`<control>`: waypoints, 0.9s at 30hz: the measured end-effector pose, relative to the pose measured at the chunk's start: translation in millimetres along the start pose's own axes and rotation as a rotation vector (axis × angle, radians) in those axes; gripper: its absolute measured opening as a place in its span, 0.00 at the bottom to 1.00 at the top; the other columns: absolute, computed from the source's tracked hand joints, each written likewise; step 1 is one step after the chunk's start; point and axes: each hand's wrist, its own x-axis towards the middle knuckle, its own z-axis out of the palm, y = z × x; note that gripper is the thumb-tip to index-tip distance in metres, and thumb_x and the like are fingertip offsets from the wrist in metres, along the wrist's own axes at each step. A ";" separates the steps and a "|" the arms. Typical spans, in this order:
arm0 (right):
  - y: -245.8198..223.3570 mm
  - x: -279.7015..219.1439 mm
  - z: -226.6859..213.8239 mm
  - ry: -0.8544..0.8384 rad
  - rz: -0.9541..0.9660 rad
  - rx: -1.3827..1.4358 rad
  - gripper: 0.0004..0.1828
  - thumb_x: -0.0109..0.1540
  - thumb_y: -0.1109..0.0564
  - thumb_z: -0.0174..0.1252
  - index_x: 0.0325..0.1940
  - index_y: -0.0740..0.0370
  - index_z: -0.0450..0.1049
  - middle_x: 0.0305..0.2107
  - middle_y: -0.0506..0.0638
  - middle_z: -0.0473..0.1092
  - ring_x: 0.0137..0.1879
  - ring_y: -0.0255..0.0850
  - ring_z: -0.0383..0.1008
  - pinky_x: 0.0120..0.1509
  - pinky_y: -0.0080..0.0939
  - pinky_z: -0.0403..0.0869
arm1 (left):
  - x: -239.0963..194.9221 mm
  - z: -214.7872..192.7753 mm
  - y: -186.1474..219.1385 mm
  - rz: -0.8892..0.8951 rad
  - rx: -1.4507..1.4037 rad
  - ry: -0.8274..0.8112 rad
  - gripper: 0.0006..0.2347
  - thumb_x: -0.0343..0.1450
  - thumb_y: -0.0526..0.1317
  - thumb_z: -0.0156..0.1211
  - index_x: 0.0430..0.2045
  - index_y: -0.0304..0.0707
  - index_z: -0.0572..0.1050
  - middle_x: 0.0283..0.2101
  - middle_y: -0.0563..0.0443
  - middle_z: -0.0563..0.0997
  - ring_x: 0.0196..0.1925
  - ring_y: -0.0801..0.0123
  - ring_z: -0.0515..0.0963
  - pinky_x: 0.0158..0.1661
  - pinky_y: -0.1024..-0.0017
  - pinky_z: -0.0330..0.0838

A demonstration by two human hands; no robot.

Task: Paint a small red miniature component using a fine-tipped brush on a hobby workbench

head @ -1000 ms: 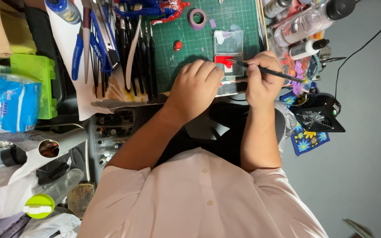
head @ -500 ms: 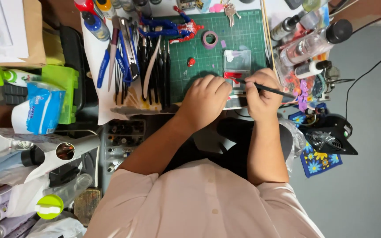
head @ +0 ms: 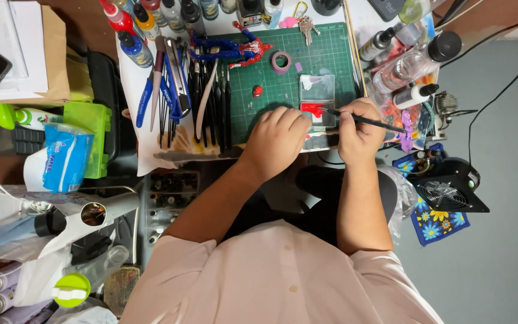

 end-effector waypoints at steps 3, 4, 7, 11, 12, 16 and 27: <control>1.7 -1.5 -0.8 0.020 0.007 0.013 0.03 0.62 0.70 0.58 0.34 0.71 0.76 0.28 0.62 0.70 0.31 0.49 0.69 0.38 0.47 0.67 | 0.0 -0.3 0.7 -0.004 0.001 -0.002 0.03 0.71 0.41 0.56 0.33 0.46 0.74 0.35 0.55 0.73 0.42 0.62 0.79 0.42 0.65 0.75; 1.9 -2.0 -0.6 0.028 0.011 0.021 0.03 0.62 0.70 0.58 0.33 0.72 0.76 0.27 0.62 0.70 0.31 0.49 0.68 0.38 0.46 0.67 | -0.5 -0.4 1.2 -0.011 0.000 -0.005 0.03 0.71 0.41 0.55 0.33 0.46 0.74 0.35 0.55 0.73 0.42 0.62 0.79 0.42 0.65 0.75; 2.8 -2.8 -1.9 0.037 0.019 0.017 0.03 0.62 0.71 0.57 0.34 0.72 0.76 0.28 0.62 0.70 0.32 0.49 0.68 0.39 0.47 0.67 | -0.9 0.4 0.2 -0.004 0.003 -0.017 0.03 0.71 0.41 0.55 0.33 0.46 0.74 0.35 0.55 0.73 0.42 0.62 0.79 0.42 0.65 0.76; 6.7 -4.4 -2.1 0.066 0.000 0.039 0.04 0.63 0.70 0.57 0.34 0.72 0.75 0.28 0.63 0.70 0.33 0.51 0.68 0.40 0.48 0.66 | -1.6 1.3 0.1 0.004 0.008 -0.028 0.03 0.72 0.41 0.56 0.34 0.47 0.75 0.37 0.55 0.74 0.43 0.62 0.79 0.42 0.65 0.75; 4.6 -3.1 -2.0 0.059 -0.001 0.037 0.04 0.63 0.70 0.58 0.33 0.73 0.74 0.28 0.63 0.70 0.32 0.52 0.68 0.40 0.48 0.66 | -1.2 1.3 0.2 -0.002 0.005 -0.026 0.03 0.73 0.41 0.55 0.34 0.47 0.75 0.37 0.55 0.74 0.43 0.62 0.79 0.42 0.65 0.75; 7.5 -4.2 -2.1 0.069 0.010 0.054 0.04 0.63 0.70 0.57 0.33 0.73 0.74 0.27 0.62 0.70 0.32 0.50 0.67 0.40 0.47 0.66 | 1.3 -3.0 0.5 0.005 0.004 -0.039 0.03 0.73 0.41 0.54 0.34 0.46 0.74 0.37 0.55 0.73 0.42 0.62 0.79 0.41 0.66 0.75; -9.1 5.1 -1.5 -0.030 -0.016 -0.024 0.04 0.64 0.67 0.60 0.34 0.70 0.76 0.28 0.62 0.71 0.32 0.55 0.69 0.39 0.51 0.68 | -0.3 -0.3 -1.6 0.027 -0.021 -0.048 0.05 0.75 0.42 0.51 0.35 0.46 0.75 0.37 0.55 0.73 0.42 0.62 0.79 0.41 0.66 0.74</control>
